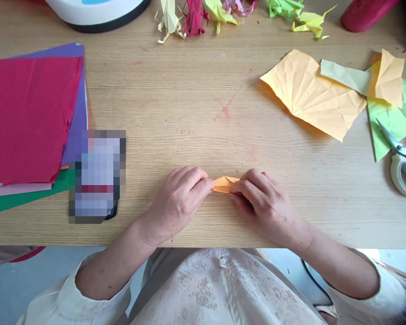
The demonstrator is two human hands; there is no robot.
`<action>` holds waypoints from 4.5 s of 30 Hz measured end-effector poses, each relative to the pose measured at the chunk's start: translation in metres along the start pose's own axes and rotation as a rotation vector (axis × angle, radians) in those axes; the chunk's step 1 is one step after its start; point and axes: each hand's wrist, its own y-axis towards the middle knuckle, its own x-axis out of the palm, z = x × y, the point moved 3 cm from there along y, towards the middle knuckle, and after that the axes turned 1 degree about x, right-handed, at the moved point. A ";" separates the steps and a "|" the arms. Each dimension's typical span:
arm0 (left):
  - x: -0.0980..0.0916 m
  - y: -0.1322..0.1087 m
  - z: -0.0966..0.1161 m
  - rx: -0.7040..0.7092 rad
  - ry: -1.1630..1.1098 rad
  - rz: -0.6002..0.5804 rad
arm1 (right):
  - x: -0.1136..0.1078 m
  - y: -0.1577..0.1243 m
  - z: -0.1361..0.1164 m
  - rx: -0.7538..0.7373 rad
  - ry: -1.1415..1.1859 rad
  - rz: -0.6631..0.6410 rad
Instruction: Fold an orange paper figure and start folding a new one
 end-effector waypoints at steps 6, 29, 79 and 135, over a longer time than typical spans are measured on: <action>0.000 0.001 0.000 -0.025 -0.029 -0.024 | 0.001 -0.001 0.001 -0.007 -0.022 0.007; -0.003 -0.014 -0.006 -0.195 -0.186 0.021 | -0.001 0.001 0.000 -0.005 0.006 0.052; 0.002 -0.006 0.013 -0.302 0.000 0.021 | -0.015 0.001 0.016 0.101 0.342 -0.112; 0.004 0.000 0.015 -0.372 0.071 -0.051 | 0.000 0.011 -0.007 0.189 -0.001 0.007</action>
